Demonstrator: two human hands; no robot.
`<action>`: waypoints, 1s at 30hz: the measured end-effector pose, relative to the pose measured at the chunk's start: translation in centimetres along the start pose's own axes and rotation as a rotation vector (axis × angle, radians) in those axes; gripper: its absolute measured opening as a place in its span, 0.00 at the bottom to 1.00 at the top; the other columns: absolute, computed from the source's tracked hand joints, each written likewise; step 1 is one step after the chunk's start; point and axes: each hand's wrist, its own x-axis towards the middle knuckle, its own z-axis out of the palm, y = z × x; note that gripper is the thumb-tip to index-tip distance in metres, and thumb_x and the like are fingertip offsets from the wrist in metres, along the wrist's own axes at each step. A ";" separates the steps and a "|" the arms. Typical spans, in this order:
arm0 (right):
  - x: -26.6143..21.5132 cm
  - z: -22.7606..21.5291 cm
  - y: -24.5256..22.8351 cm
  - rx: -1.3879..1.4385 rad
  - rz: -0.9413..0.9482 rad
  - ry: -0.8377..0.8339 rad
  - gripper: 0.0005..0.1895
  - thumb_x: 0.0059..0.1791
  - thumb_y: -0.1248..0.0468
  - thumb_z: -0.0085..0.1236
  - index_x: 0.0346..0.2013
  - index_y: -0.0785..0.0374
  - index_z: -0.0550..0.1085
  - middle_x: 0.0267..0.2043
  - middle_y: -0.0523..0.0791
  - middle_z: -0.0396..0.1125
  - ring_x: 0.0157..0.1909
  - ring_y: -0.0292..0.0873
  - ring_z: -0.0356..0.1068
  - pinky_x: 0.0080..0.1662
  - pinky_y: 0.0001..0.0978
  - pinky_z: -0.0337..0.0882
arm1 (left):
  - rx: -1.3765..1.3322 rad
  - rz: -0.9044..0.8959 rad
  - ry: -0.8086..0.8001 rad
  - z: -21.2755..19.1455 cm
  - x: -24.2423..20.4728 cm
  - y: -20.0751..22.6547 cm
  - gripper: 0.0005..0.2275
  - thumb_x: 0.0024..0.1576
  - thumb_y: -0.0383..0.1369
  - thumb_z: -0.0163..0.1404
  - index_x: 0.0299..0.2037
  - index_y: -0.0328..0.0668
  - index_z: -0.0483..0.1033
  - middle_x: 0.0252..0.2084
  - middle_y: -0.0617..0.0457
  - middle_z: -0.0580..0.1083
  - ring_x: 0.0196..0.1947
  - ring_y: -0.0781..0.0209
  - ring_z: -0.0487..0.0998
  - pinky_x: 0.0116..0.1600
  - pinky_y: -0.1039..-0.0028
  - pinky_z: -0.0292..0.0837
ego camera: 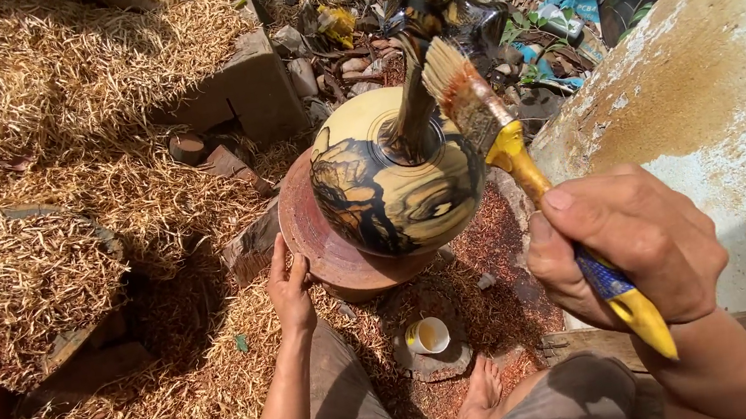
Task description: A person is applying a clear or dark finish to a decorative wooden vase using a paintbrush.
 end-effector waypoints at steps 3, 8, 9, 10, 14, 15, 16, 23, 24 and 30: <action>0.2 0.5 0.7 0.058 -0.395 -0.178 0.20 0.47 0.76 0.67 0.49 0.66 0.69 0.33 0.47 0.70 0.32 0.44 0.71 0.34 0.34 0.71 | -0.019 0.016 -0.043 -0.8 2.1 -0.1 0.28 0.59 0.40 0.53 0.71 0.49 0.62 0.73 0.48 0.63 0.70 0.50 0.67 0.71 0.45 0.59; -3.5 0.8 2.9 0.039 -0.495 -0.146 0.20 0.46 0.77 0.65 0.49 0.66 0.67 0.36 0.47 0.67 0.35 0.44 0.71 0.36 0.38 0.78 | -0.166 0.053 -0.040 -3.9 5.2 -7.2 0.25 0.71 0.38 0.52 0.77 0.37 0.68 0.43 0.46 0.70 0.34 0.64 0.70 0.40 0.73 0.71; -3.5 1.9 3.6 0.040 -0.487 -0.148 0.20 0.46 0.77 0.65 0.49 0.66 0.67 0.36 0.47 0.67 0.35 0.44 0.71 0.36 0.38 0.78 | -0.160 0.048 -0.042 -3.0 3.3 -5.0 0.25 0.71 0.38 0.52 0.77 0.37 0.68 0.43 0.46 0.70 0.34 0.64 0.70 0.40 0.73 0.71; -3.4 3.0 4.3 0.015 -0.657 -0.174 0.19 0.48 0.74 0.64 0.51 0.67 0.69 0.39 0.49 0.68 0.37 0.45 0.71 0.36 0.38 0.78 | -0.106 0.014 -0.045 -2.0 1.5 -2.8 0.27 0.67 0.39 0.50 0.75 0.38 0.63 0.40 0.48 0.72 0.29 0.67 0.72 0.34 0.76 0.73; -3.0 5.3 6.4 -0.055 -0.854 -0.122 0.17 0.53 0.72 0.61 0.55 0.65 0.70 0.42 0.49 0.68 0.41 0.46 0.71 0.38 0.38 0.80 | -0.071 0.018 -0.129 -0.2 -3.6 -0.8 0.36 0.60 0.41 0.51 0.76 0.37 0.48 0.43 0.44 0.75 0.26 0.67 0.75 0.27 0.75 0.78; -3.3 4.8 6.9 -0.059 -0.851 -0.120 0.17 0.53 0.72 0.61 0.55 0.65 0.70 0.42 0.49 0.68 0.41 0.46 0.71 0.38 0.38 0.80 | -0.069 0.018 -0.134 -0.3 -3.3 -2.1 0.36 0.60 0.41 0.51 0.76 0.37 0.48 0.43 0.44 0.75 0.26 0.67 0.75 0.27 0.75 0.78; -3.6 4.4 7.4 -0.048 -0.813 -0.090 0.17 0.53 0.72 0.62 0.55 0.64 0.70 0.42 0.49 0.68 0.42 0.46 0.71 0.39 0.38 0.80 | -0.082 0.087 -0.138 -0.6 -3.1 -3.4 0.37 0.62 0.41 0.52 0.77 0.34 0.45 0.54 0.43 0.72 0.36 0.65 0.80 0.38 0.76 0.81; -6.7 3.9 8.6 0.035 -0.753 0.002 0.18 0.51 0.71 0.64 0.54 0.62 0.70 0.42 0.46 0.64 0.45 0.44 0.69 0.43 0.36 0.83 | -0.205 0.077 -0.101 1.2 -3.3 0.6 0.34 0.58 0.32 0.48 0.76 0.36 0.48 0.58 0.33 0.73 0.28 0.63 0.78 0.25 0.78 0.78; -6.0 4.6 8.6 0.032 -0.748 0.004 0.18 0.51 0.71 0.64 0.54 0.62 0.70 0.42 0.46 0.64 0.45 0.44 0.69 0.43 0.36 0.83 | -0.200 0.075 -0.105 0.9 -2.5 0.3 0.34 0.58 0.32 0.48 0.76 0.36 0.48 0.58 0.33 0.73 0.28 0.63 0.78 0.25 0.78 0.78; -3.2 5.7 9.5 0.068 -0.856 -0.079 0.20 0.48 0.73 0.64 0.53 0.60 0.72 0.44 0.47 0.67 0.46 0.47 0.71 0.43 0.36 0.81 | -0.259 0.104 -0.101 -1.4 3.2 -1.2 0.28 0.58 0.24 0.42 0.73 0.34 0.62 0.61 0.40 0.76 0.23 0.74 0.72 0.22 0.88 0.71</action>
